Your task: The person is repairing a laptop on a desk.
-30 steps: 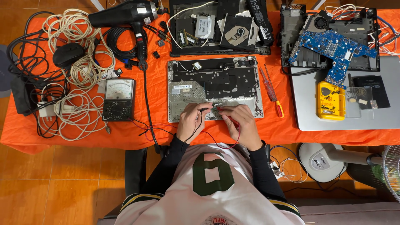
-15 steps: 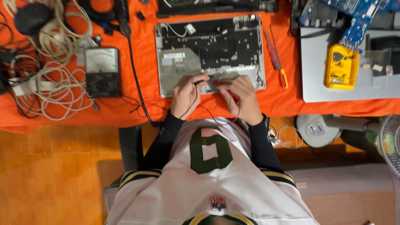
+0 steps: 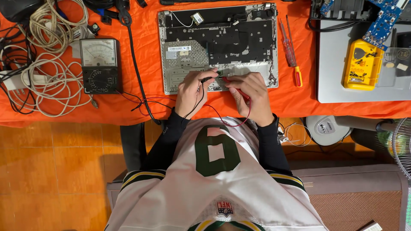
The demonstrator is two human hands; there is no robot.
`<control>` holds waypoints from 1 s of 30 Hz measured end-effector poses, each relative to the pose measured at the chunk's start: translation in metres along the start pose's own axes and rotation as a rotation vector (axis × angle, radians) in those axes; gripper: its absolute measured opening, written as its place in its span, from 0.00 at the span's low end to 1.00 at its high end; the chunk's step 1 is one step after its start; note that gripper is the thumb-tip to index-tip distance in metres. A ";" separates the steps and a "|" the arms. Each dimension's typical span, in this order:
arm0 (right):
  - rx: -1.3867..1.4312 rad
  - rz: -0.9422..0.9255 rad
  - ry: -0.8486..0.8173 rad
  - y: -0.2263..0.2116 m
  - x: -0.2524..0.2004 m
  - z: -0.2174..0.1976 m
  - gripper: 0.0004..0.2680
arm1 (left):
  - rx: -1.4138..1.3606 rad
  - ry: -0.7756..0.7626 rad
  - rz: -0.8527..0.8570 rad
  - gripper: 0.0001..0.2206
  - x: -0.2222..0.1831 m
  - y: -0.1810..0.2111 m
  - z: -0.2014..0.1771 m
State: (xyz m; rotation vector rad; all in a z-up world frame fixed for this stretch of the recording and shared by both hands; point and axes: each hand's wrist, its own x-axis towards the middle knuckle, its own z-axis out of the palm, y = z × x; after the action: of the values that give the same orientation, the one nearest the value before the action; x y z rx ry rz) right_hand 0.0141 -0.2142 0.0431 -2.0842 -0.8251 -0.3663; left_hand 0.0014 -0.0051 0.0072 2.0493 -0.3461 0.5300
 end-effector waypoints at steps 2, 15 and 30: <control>0.001 0.002 0.001 0.000 0.000 0.000 0.02 | 0.003 -0.002 -0.002 0.07 -0.001 0.000 0.000; 0.012 0.003 0.026 0.001 0.000 0.000 0.02 | 0.007 -0.005 -0.020 0.10 0.001 0.002 -0.002; 0.035 0.022 0.038 -0.005 0.002 -0.001 0.02 | -0.036 0.014 0.030 0.10 -0.001 -0.003 0.003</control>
State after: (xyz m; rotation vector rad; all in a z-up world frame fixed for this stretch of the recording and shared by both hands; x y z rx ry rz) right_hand 0.0119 -0.2118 0.0474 -2.0467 -0.7807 -0.3757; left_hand 0.0022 -0.0064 0.0029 2.0075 -0.3756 0.5521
